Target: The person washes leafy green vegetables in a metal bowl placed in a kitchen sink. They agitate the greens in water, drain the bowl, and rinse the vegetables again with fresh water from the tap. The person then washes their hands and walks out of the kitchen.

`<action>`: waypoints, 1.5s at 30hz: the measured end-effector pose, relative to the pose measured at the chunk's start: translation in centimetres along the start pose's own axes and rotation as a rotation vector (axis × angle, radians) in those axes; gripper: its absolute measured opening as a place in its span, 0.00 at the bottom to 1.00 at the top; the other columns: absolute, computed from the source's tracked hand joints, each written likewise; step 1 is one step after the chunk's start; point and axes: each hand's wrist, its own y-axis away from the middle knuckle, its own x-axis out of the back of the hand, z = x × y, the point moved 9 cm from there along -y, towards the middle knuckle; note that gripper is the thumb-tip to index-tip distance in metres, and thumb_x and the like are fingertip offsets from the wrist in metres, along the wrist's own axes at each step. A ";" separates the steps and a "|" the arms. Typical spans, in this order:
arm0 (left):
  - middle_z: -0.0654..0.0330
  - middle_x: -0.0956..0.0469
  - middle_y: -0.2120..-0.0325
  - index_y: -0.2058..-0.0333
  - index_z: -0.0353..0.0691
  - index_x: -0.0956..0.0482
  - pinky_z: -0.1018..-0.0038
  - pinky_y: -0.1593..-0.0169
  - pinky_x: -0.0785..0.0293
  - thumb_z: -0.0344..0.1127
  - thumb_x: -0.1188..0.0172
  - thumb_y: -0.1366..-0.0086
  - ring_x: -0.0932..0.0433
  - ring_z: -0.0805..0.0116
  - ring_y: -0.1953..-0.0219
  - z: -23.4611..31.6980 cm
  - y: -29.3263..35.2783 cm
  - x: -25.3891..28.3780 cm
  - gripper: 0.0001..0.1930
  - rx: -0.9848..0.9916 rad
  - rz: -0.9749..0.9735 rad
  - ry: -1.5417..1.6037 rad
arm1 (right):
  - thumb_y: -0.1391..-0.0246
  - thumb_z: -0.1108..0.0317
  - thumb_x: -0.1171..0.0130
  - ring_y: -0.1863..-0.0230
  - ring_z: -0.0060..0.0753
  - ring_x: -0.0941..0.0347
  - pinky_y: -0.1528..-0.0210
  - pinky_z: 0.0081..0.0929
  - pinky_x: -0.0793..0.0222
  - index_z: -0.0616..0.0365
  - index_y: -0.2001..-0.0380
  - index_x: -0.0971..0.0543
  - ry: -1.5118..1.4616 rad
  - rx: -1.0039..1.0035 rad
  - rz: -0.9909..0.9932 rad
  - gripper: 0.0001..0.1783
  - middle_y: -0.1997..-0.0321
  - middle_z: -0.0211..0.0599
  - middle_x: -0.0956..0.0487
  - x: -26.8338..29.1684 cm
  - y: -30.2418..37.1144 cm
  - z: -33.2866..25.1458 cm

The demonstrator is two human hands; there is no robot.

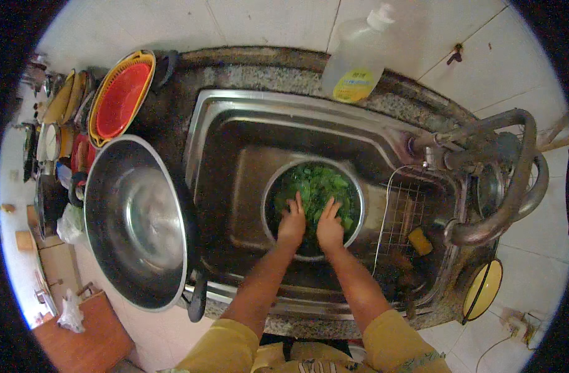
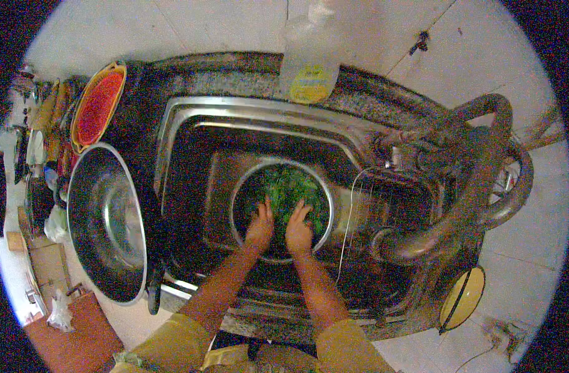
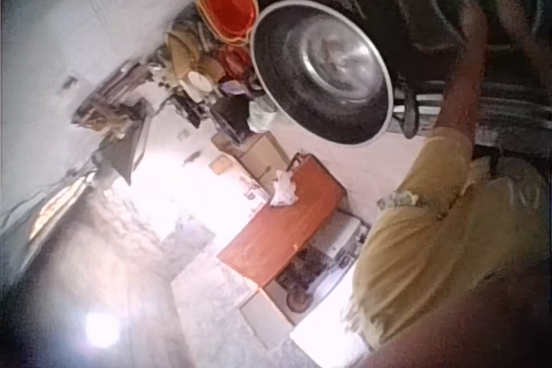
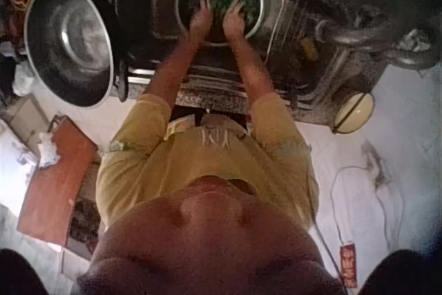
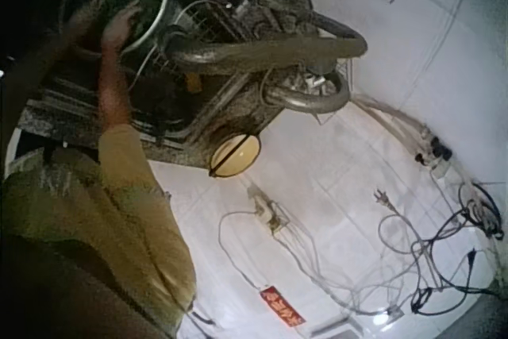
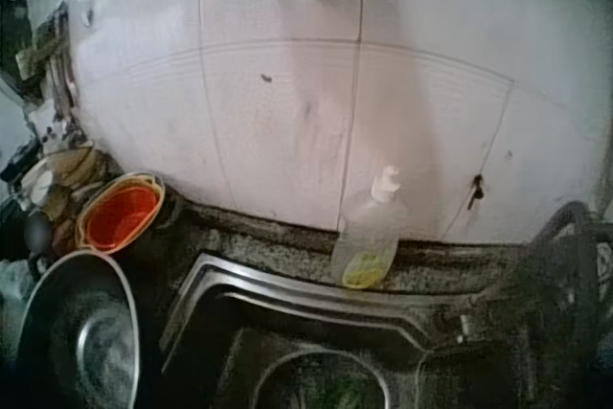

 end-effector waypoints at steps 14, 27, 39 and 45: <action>0.61 0.60 0.31 0.34 0.67 0.51 0.46 0.34 0.61 0.57 0.57 0.33 0.61 0.53 0.30 0.6 -3.9 7.3 0.30 -0.225 0.166 0.307 | 0.54 0.76 0.41 0.58 0.57 0.25 0.58 0.45 0.25 0.32 0.33 0.52 -0.401 -0.022 -0.190 0.49 0.44 0.58 0.40 3.8 -5.3 3.1; 0.63 0.71 0.31 0.34 0.66 0.53 0.29 0.40 0.68 0.55 0.55 0.35 0.68 0.45 0.31 6.2 0.9 5.2 0.32 -0.512 -0.032 0.126 | 0.51 0.67 0.41 0.40 0.57 0.36 0.46 0.43 0.32 0.62 0.33 0.56 -0.393 -0.180 -0.458 0.48 0.35 0.59 0.43 2.5 -0.6 4.3; 0.55 0.62 0.31 0.34 0.50 0.49 0.43 0.34 0.69 0.59 0.58 0.35 0.63 0.52 0.30 7.2 -3.4 8.1 0.35 -0.387 0.149 0.134 | 0.45 0.70 0.47 0.57 0.54 0.26 0.54 0.40 0.29 0.62 0.54 0.25 -0.908 0.157 0.162 0.15 0.55 0.51 0.24 19.9 7.4 4.5; 0.58 0.63 0.31 0.34 0.53 0.51 0.43 0.34 0.67 0.56 0.58 0.33 0.63 0.52 0.30 5.1 -4.1 10.0 0.32 -0.344 0.128 0.255 | 0.44 0.69 0.44 0.65 0.35 0.23 0.61 0.28 0.28 0.58 0.57 0.21 -1.118 0.020 0.053 0.12 0.63 0.42 0.20 19.9 12.6 8.7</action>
